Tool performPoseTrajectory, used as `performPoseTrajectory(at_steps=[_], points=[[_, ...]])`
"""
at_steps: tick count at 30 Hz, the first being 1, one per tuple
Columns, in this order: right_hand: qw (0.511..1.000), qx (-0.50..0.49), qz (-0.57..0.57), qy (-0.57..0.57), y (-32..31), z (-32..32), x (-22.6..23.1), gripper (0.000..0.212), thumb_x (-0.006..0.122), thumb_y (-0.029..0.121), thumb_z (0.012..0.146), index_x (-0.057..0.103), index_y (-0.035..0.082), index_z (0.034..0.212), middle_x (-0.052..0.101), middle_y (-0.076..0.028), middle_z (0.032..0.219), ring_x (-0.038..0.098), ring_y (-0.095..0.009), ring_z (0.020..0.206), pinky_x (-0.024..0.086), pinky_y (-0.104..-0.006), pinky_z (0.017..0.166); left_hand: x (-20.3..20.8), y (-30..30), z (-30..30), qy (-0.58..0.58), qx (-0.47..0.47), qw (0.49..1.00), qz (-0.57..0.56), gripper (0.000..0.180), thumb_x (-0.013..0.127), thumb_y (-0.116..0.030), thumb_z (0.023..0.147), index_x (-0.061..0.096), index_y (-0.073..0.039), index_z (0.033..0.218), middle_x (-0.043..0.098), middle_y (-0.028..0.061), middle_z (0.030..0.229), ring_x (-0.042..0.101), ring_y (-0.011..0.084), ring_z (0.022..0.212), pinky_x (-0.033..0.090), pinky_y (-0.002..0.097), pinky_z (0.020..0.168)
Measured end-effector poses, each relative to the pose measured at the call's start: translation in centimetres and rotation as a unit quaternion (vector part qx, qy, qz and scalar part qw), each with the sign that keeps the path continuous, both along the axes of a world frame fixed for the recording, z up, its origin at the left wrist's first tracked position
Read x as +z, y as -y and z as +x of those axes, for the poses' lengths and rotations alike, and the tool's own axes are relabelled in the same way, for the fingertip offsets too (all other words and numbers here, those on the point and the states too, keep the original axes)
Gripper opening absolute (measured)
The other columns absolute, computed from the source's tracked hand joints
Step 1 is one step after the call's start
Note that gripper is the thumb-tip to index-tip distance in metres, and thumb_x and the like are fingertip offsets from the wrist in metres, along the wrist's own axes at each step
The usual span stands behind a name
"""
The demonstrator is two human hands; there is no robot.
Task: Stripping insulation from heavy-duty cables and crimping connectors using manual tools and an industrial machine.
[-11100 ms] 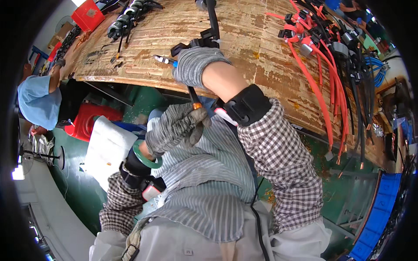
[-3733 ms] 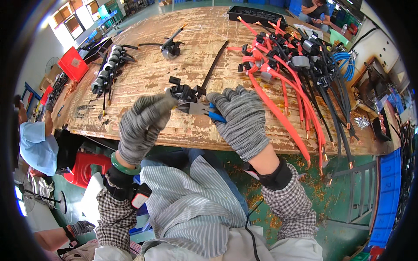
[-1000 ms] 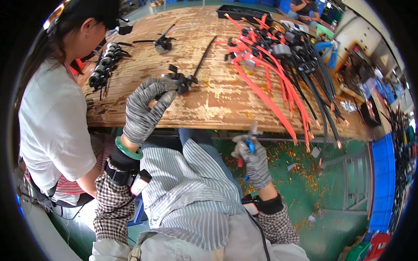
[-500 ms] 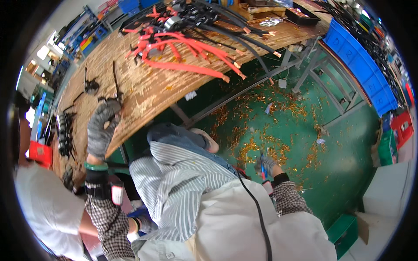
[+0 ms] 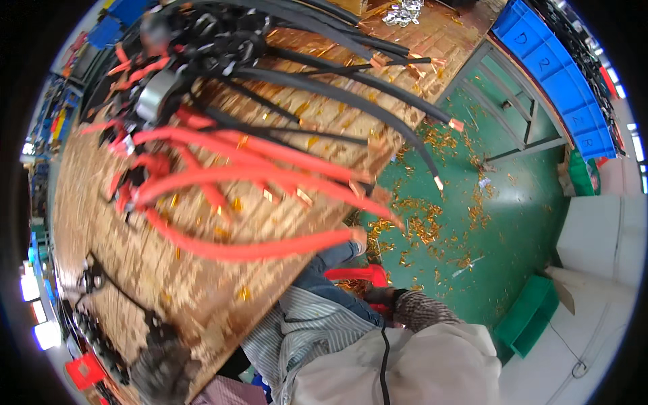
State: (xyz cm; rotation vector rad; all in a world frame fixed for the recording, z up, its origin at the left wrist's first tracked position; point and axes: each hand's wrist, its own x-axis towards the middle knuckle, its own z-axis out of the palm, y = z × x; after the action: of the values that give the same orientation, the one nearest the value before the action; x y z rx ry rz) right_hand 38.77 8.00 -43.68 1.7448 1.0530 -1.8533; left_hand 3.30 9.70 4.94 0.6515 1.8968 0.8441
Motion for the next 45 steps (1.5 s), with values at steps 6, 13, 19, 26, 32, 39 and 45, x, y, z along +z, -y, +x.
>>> performPoseTrajectory(at_steps=[6, 13, 19, 26, 32, 39, 45], points=[[0.996, 0.079, -0.012, 0.036, -3.3, -4.0, 3.3, 0.04, 0.058, 0.039, 0.077, 0.06, 0.008, 0.102, 0.062, -0.017, 0.101, 0.059, -0.031, 0.096, 0.047, -0.0435, 0.078, 2.2, -6.8, -1.9, -0.326, -0.462, 0.825, -0.01, 0.014, 0.058, -0.015, 0.086, 0.065, -0.005, 0.092, 0.065, 0.0067, 0.087, 0.061, 0.0177, 0.078, 0.051, 0.0315, 0.067], [0.987, 0.158, -0.006, 0.041, -1.9, 1.2, 9.3, 0.038, 0.056, 0.036, 0.077, 0.061, 0.009, 0.104, 0.061, -0.019, 0.102, 0.058, -0.032, 0.099, 0.047, -0.0417, 0.078, -0.4, -8.6, -2.3, -0.317, -0.43, 0.844, 0.046, 0.016, 0.058, -0.019, 0.084, 0.064, -0.005, 0.082, 0.056, 0.0065, 0.066, 0.053, 0.0197, 0.058, 0.043, 0.0326, 0.052], [0.972, 0.208, -0.077, 0.079, -2.0, 2.5, 14.6, 0.047, 0.055, 0.036, 0.073, 0.059, 0.012, 0.113, 0.057, -0.014, 0.116, 0.053, -0.032, 0.11, 0.028, -0.0638, 0.093, 0.2, -8.9, -0.9, -0.371, -0.42, 0.826, 0.061, 0.016, 0.059, -0.018, 0.085, 0.062, -0.003, 0.082, 0.055, 0.0076, 0.067, 0.05, 0.0196, 0.056, 0.042, 0.033, 0.051], [0.974, 0.204, -0.082, 0.062, -4.2, 6.7, 17.0, 0.036, 0.049, 0.024, 0.086, 0.054, 0.013, 0.12, 0.049, -0.015, 0.127, 0.044, -0.031, 0.12, 0.023, -0.0594, 0.099, -0.1, -9.0, 1.3, -0.287, -0.235, 0.929, 0.0, 0.027, 0.058, -0.024, 0.088, 0.06, 0.001, 0.079, 0.056, 0.0047, 0.065, 0.042, 0.0101, 0.049, 0.035, 0.0237, 0.045], [0.982, 0.17, -0.039, 0.078, -5.4, 12.6, 13.6, 0.037, 0.049, 0.024, 0.086, 0.053, 0.013, 0.121, 0.049, -0.015, 0.128, 0.043, -0.031, 0.121, 0.023, -0.0588, 0.1, -0.2, -12.7, 7.2, -0.305, -0.105, 0.944, 0.073, 0.032, 0.058, -0.028, 0.087, 0.059, 0.004, 0.081, 0.057, 0.0082, 0.065, 0.044, 0.0132, 0.051, 0.038, 0.0274, 0.045], [0.985, 0.162, 0.005, 0.058, -14.7, 22.7, 11.2, 0.037, 0.05, 0.024, 0.086, 0.053, 0.013, 0.121, 0.048, -0.016, 0.128, 0.043, -0.031, 0.122, 0.023, -0.0581, 0.1, 0.8, -23.2, 15.8, -0.476, -0.141, 0.866, 0.061, 0.025, 0.057, -0.021, 0.086, 0.058, 0.003, 0.091, 0.06, 0.0091, 0.076, 0.055, 0.0178, 0.065, 0.045, 0.0292, 0.055], [0.986, 0.148, 0.056, 0.06, -19.6, 27.9, 12.5, 0.038, 0.05, 0.025, 0.086, 0.053, 0.013, 0.122, 0.048, -0.017, 0.128, 0.042, -0.031, 0.122, 0.023, -0.0574, 0.101, 2.3, -28.3, 19.5, -0.481, 0.002, 0.876, 0.028, 0.017, 0.059, -0.016, 0.084, 0.059, 0.0, 0.089, 0.059, 0.0059, 0.078, 0.056, 0.0153, 0.07, 0.045, 0.0263, 0.058]])
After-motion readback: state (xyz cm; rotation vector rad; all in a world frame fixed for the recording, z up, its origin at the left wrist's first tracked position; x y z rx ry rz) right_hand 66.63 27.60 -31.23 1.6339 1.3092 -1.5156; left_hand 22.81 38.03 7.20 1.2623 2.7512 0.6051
